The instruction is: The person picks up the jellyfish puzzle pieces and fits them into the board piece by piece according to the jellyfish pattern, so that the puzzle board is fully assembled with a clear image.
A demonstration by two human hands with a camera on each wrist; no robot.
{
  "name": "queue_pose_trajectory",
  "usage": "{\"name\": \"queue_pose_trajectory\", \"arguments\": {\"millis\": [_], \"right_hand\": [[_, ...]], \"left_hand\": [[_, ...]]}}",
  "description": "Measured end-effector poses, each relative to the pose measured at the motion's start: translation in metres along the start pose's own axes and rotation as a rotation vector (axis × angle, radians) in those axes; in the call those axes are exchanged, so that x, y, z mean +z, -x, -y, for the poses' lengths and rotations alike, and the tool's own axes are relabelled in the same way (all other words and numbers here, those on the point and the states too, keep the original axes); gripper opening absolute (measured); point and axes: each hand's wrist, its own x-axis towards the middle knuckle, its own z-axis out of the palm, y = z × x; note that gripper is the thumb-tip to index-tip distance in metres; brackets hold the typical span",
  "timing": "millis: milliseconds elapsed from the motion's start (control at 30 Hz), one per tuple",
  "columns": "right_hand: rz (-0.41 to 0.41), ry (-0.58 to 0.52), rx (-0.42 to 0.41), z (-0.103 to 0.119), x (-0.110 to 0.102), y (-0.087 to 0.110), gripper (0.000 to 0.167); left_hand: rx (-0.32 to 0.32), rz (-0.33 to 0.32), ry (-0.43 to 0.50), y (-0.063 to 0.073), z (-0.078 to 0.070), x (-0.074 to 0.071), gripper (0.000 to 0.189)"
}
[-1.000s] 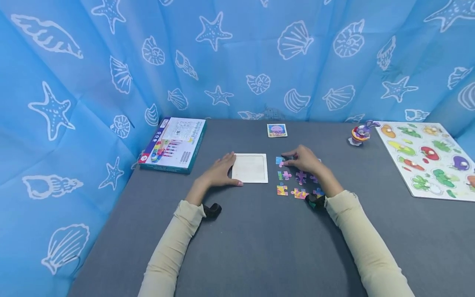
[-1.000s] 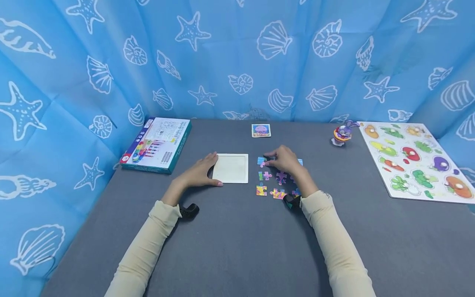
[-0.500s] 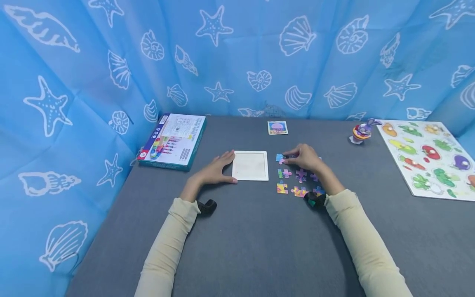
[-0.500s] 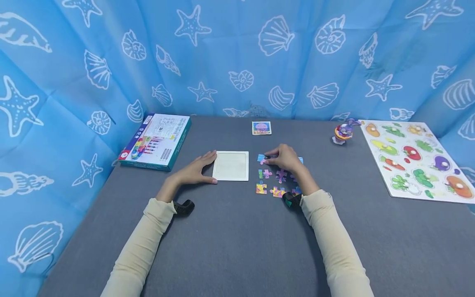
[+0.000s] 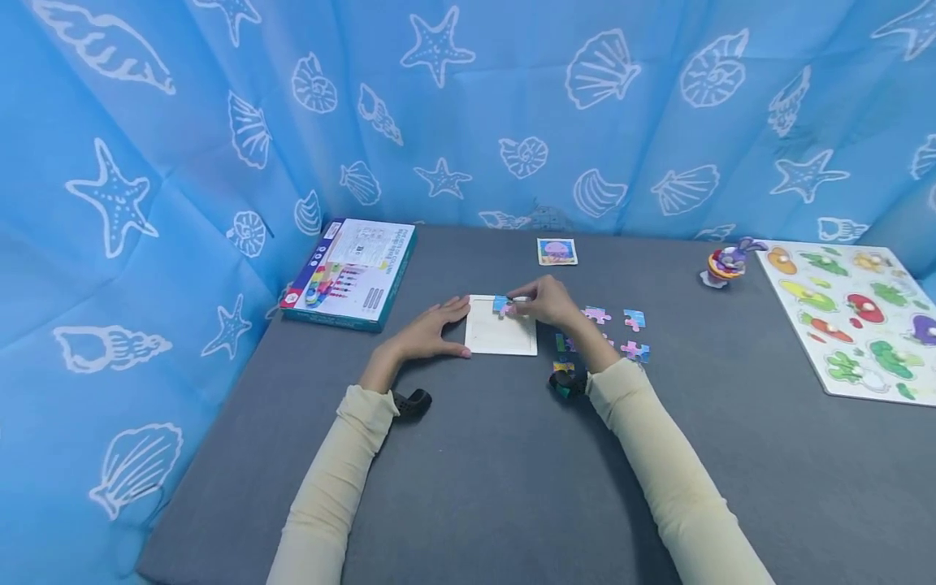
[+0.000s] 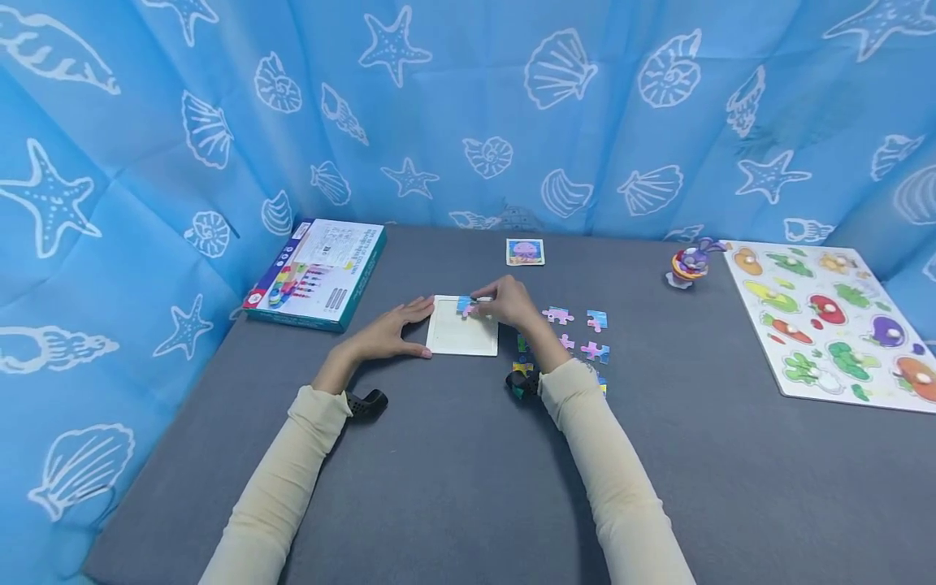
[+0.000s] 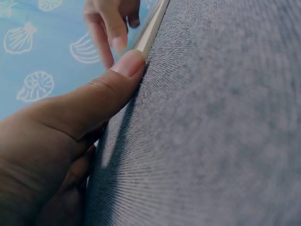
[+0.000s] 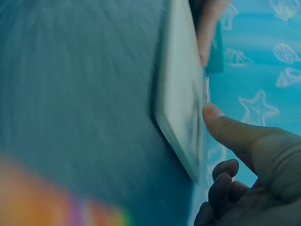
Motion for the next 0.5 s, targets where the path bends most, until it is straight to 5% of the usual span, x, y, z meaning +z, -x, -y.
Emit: {"name": "queue_pose_trajectory", "arguments": {"millis": [500], "right_hand": [[0.037, 0.129, -0.060, 0.014, 0.023, -0.011, 0.030]], "left_hand": [[-0.003, 0.002, 0.012, 0.001, 0.002, -0.002, 0.086]]}}
